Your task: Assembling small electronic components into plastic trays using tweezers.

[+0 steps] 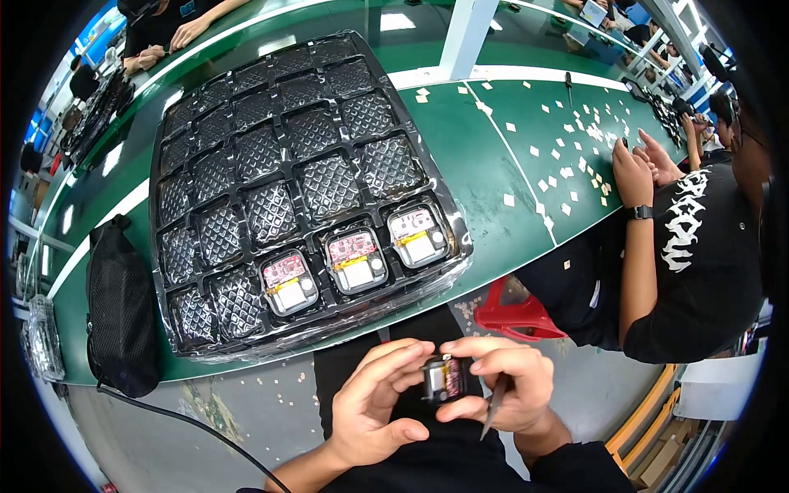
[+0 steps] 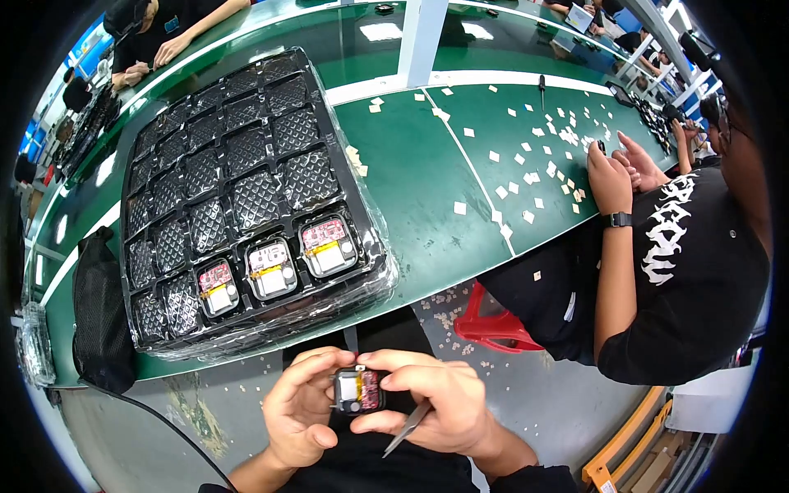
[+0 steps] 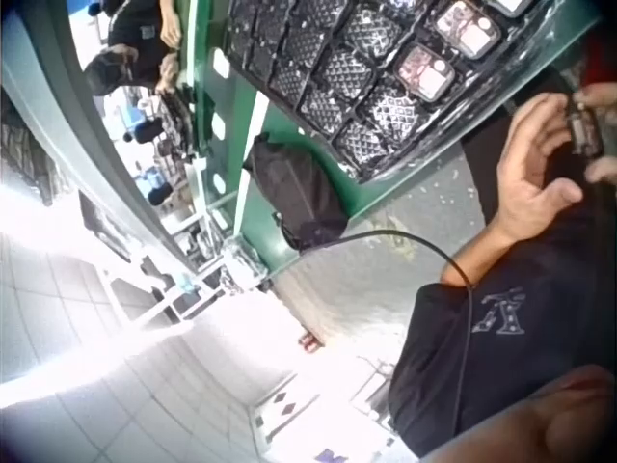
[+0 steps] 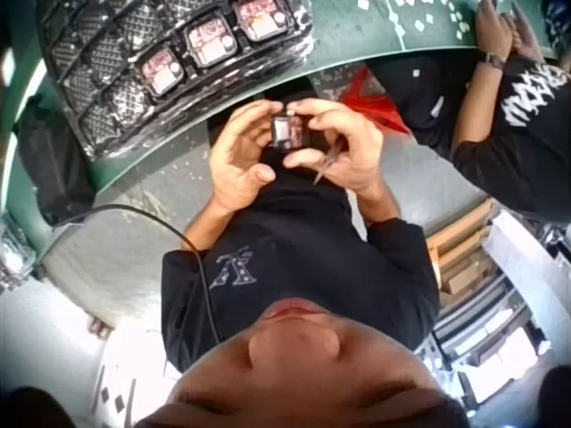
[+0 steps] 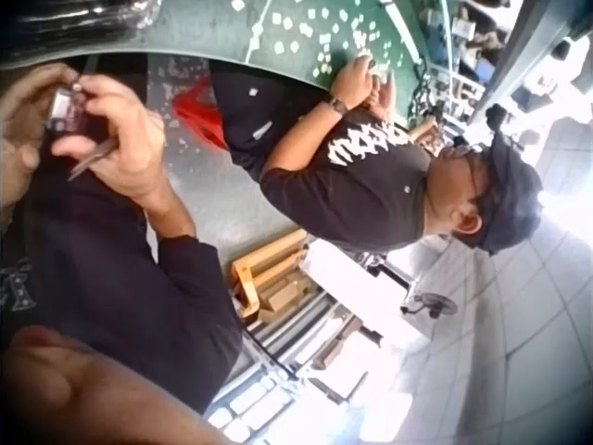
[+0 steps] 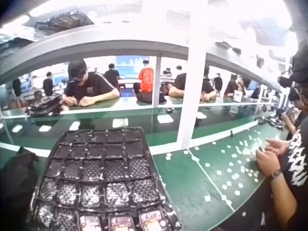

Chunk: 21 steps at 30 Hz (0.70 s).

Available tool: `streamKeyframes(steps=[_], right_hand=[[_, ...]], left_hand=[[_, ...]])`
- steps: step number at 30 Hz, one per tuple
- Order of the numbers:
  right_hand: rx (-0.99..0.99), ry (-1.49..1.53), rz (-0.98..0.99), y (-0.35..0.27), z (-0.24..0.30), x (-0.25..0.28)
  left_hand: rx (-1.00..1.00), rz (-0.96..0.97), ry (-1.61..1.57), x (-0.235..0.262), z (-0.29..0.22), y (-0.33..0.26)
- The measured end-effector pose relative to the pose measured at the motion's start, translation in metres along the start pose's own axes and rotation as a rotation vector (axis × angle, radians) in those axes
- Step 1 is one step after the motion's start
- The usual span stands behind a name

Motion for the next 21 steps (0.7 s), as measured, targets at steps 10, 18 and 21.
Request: streamKeyframes(steps=[10, 18, 21], right_hand=[[-0.130, -0.038, 0.146, -0.007, -0.003, -0.017], [0.211, -0.453, 0.036, -0.010, -0.011, -0.026], [0.275, -0.539, 0.041, -0.012, -0.012, -0.025]], left_hand=[[0.067, -0.191, -0.055, 0.016, 0.019, -0.009], [0.025, -0.310, 0.008, 0.017, 0.013, -0.006], [0.062, -0.316, -0.017, 0.018, 0.015, -0.006]])
Point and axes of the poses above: each hand's wrist, its own y-axis towards the middle knuckle, its own x-axis out of the back of the hand, z = x × y, the point moved 3 cm from there along y, towards the middle knuckle, and after that the axes turned 6 degrees about x, right-handed, at the moved point
